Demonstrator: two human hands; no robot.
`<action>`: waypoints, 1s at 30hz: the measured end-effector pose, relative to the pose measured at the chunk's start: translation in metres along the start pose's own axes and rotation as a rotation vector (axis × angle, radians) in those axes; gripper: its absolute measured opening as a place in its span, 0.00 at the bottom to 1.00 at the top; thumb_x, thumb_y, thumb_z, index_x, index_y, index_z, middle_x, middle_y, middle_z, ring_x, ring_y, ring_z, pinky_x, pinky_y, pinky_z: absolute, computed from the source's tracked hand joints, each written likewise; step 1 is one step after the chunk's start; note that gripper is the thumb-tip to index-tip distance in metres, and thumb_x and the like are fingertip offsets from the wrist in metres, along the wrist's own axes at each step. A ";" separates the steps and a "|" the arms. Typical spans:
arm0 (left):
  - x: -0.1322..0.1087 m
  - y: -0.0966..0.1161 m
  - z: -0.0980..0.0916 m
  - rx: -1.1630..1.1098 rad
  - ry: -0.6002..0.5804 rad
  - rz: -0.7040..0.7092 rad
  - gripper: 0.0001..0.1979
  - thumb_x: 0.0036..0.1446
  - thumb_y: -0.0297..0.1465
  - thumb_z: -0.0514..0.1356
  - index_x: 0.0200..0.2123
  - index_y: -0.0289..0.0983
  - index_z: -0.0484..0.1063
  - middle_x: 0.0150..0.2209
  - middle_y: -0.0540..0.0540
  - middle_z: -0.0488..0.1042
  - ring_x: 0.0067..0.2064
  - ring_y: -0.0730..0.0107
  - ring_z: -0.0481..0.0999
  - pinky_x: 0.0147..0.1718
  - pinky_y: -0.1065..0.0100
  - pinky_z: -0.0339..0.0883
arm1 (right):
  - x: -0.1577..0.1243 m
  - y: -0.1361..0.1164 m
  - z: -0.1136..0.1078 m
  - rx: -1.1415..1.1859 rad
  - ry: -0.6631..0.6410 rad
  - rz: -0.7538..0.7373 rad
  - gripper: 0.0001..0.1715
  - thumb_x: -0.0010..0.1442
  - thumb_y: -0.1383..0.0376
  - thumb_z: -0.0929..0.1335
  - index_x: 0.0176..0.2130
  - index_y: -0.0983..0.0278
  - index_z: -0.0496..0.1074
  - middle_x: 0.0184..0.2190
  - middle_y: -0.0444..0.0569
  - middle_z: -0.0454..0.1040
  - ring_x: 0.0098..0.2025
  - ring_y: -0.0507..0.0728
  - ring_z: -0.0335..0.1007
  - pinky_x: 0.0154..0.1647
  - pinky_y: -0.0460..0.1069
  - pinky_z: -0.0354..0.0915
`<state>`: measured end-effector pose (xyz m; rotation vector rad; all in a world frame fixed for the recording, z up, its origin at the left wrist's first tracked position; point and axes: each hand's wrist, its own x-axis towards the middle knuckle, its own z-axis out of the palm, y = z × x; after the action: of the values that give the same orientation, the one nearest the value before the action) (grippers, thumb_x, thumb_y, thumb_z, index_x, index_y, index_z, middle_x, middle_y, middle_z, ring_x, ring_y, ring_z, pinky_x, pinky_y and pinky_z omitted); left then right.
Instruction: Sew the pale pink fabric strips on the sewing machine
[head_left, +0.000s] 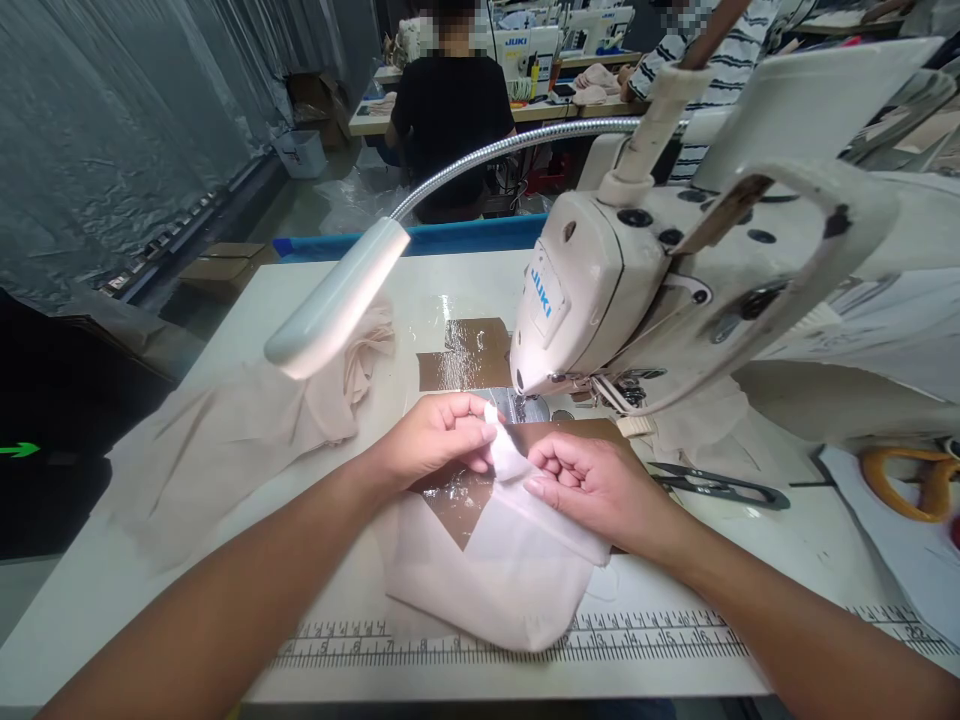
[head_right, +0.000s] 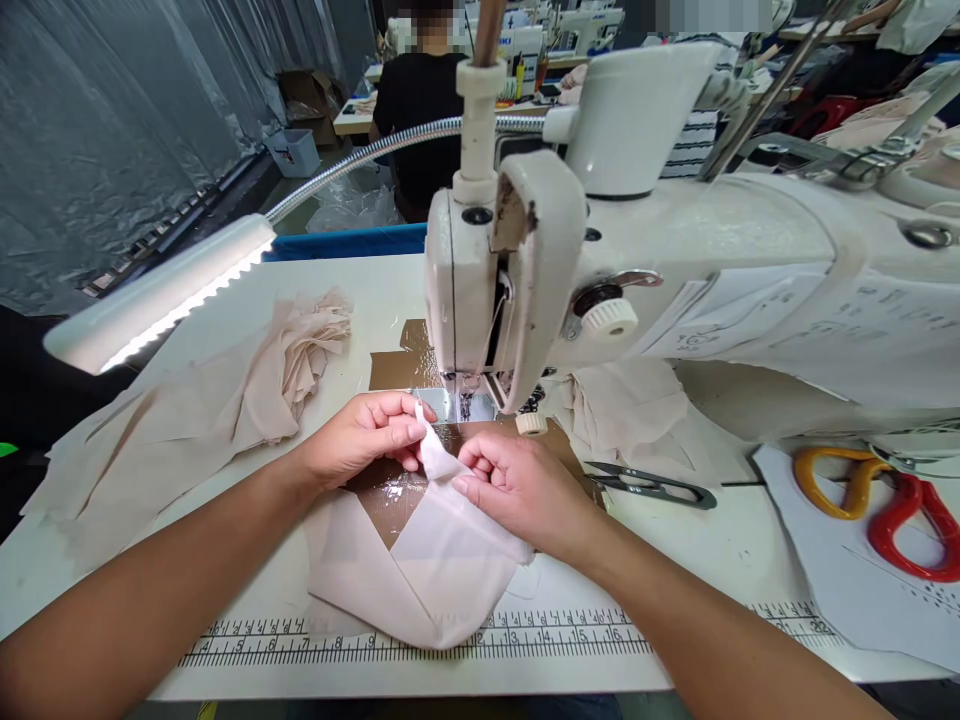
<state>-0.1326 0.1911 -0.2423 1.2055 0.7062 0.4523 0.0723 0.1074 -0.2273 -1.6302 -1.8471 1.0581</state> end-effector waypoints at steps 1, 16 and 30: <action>0.000 0.001 0.001 0.003 -0.005 0.001 0.13 0.56 0.37 0.64 0.35 0.33 0.71 0.29 0.46 0.76 0.27 0.77 0.76 0.30 0.76 0.70 | 0.000 0.000 0.000 -0.001 0.002 -0.005 0.06 0.55 0.62 0.66 0.30 0.62 0.70 0.23 0.40 0.66 0.24 0.49 0.58 0.24 0.44 0.56; 0.000 0.003 0.000 0.036 0.092 0.192 0.09 0.52 0.33 0.66 0.30 0.34 0.72 0.26 0.50 0.72 0.28 0.77 0.69 0.29 0.74 0.64 | -0.006 0.007 0.004 -0.159 0.173 -0.155 0.09 0.56 0.67 0.65 0.24 0.62 0.65 0.19 0.38 0.64 0.22 0.47 0.58 0.23 0.44 0.53; -0.004 0.008 -0.008 0.319 -0.136 0.327 0.11 0.54 0.31 0.63 0.21 0.35 0.74 0.35 0.45 0.70 0.33 0.73 0.70 0.35 0.70 0.65 | -0.008 0.018 0.006 -0.571 0.487 -0.274 0.13 0.52 0.72 0.60 0.19 0.60 0.56 0.15 0.39 0.63 0.18 0.49 0.55 0.23 0.47 0.55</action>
<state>-0.1407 0.1961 -0.2355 1.6486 0.4750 0.5344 0.0801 0.0979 -0.2436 -1.6574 -2.0348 -0.0084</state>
